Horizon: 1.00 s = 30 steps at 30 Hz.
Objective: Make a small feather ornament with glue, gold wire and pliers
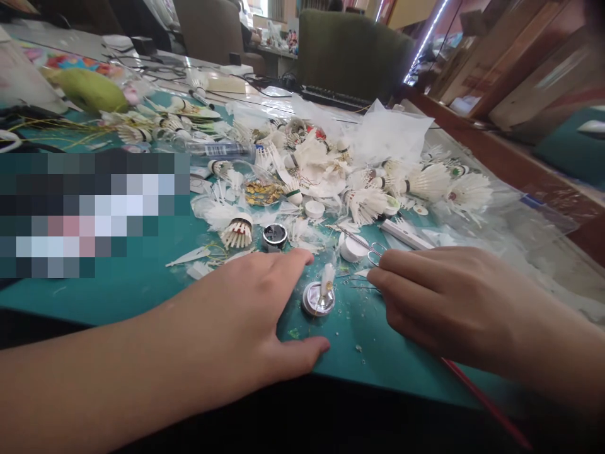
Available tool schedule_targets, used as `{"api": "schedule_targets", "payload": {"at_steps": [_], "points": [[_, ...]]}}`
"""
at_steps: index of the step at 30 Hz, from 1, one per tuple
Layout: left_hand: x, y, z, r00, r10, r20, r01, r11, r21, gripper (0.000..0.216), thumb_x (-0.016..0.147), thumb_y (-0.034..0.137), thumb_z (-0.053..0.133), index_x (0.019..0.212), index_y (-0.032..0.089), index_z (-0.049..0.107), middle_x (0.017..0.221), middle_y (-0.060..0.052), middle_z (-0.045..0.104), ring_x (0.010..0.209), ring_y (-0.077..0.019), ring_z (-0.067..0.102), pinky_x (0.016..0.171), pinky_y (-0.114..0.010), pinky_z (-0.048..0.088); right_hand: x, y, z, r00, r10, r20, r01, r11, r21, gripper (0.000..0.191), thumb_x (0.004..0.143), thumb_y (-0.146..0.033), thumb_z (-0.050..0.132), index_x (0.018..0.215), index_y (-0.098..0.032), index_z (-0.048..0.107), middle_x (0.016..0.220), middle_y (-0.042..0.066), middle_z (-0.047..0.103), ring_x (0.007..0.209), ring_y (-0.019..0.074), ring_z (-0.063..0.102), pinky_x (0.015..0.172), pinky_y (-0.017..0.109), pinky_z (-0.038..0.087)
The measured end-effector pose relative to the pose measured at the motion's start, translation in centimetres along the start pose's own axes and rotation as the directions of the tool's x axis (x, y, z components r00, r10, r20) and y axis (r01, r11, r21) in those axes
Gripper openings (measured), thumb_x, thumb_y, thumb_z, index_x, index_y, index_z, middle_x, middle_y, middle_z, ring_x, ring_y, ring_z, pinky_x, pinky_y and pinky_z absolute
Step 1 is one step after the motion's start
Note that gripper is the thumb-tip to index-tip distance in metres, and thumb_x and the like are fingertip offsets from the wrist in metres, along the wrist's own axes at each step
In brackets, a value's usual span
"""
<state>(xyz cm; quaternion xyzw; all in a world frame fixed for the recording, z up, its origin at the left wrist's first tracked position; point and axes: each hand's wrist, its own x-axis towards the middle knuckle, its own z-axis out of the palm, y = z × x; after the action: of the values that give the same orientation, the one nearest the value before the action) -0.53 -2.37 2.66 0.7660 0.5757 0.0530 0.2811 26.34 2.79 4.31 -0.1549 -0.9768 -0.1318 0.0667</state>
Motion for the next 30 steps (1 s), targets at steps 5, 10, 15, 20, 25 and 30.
{"api": "schedule_targets", "payload": {"at_steps": [5, 10, 15, 20, 25, 30], "points": [[0.3, 0.8, -0.6, 0.998, -0.053, 0.029, 0.052, 0.998, 0.031, 0.060, 0.084, 0.073, 0.068, 0.119, 0.025, 0.071, 0.120, -0.012, 0.080, 0.115, -0.0429, 0.072, 0.093, -0.055, 0.057, 0.0, -0.1, -0.2, 1.000, -0.005, -0.002, 0.005, 1.000, -0.024, 0.036, 0.109, -0.011, 0.043, 0.084, -0.019, 0.067, 0.073, 0.001, 0.059, 0.052, 0.0174, 0.045, 0.052, 0.038, 0.027], [0.7, 0.5, -0.7, 0.998, -0.038, 0.048, 0.034, 0.996, 0.081, 0.051, 0.084, 0.070, 0.069, 0.108, 0.024, 0.069, 0.110, -0.012, 0.079, 0.103, -0.0420, 0.074, 0.077, -0.048, 0.053, 0.3, -0.1, -0.1, 1.000, -0.029, -0.005, 0.029, 0.999, -0.035, 0.037, 0.109, -0.008, 0.041, 0.083, -0.019, 0.066, 0.072, 0.001, 0.058, 0.053, 0.0174, 0.045, 0.053, 0.037, 0.026], [1.4, 0.2, -0.4, 1.000, 0.018, -0.008, -0.017, 0.994, 0.111, 0.043, 0.084, 0.063, 0.069, 0.103, 0.025, 0.070, 0.104, -0.010, 0.080, 0.099, -0.0410, 0.075, 0.076, -0.047, 0.050, 0.5, -0.2, -0.1, 0.999, -0.049, -0.010, 0.049, 0.998, -0.032, 0.041, 0.111, -0.007, 0.040, 0.084, -0.018, 0.068, 0.073, 0.002, 0.061, 0.054, 0.0170, 0.046, 0.054, 0.037, 0.026], [1.9, 0.6, -0.3, 0.999, 0.035, -0.001, -0.034, 0.989, 0.141, 0.035, 0.086, 0.059, 0.064, 0.098, 0.026, 0.069, 0.098, -0.010, 0.079, 0.092, -0.0403, 0.075, 0.071, -0.047, 0.048, 0.5, -0.3, -0.2, 0.999, -0.048, -0.009, 0.048, 0.998, -0.032, 0.042, 0.113, -0.007, 0.038, 0.086, -0.017, 0.069, 0.073, 0.002, 0.061, 0.055, 0.0167, 0.047, 0.055, 0.037, 0.025], [2.0, 0.9, -0.4, 0.998, 0.069, -0.017, -0.065, 0.983, 0.172, 0.027, 0.090, 0.052, 0.058, 0.092, 0.026, 0.066, 0.093, -0.009, 0.077, 0.089, -0.0369, 0.073, 0.070, -0.046, 0.047, 0.4, -0.2, -0.3, 0.999, -0.047, -0.012, 0.046, 0.998, -0.032, 0.042, 0.113, -0.009, 0.040, 0.085, -0.017, 0.069, 0.072, 0.002, 0.061, 0.055, 0.0168, 0.048, 0.055, 0.038, 0.026], [1.8, 0.6, -0.5, 0.996, 0.086, -0.034, -0.077, 0.974, 0.211, 0.024, 0.090, 0.050, 0.057, 0.086, 0.027, 0.061, 0.088, -0.008, 0.075, 0.082, -0.0345, 0.072, 0.065, -0.044, 0.044, 0.5, -0.3, -0.4, 0.999, -0.036, -0.019, 0.035, 0.999, -0.024, 0.040, 0.113, -0.009, 0.041, 0.085, -0.017, 0.069, 0.071, 0.001, 0.061, 0.054, 0.0164, 0.046, 0.053, 0.037, 0.026]]}}
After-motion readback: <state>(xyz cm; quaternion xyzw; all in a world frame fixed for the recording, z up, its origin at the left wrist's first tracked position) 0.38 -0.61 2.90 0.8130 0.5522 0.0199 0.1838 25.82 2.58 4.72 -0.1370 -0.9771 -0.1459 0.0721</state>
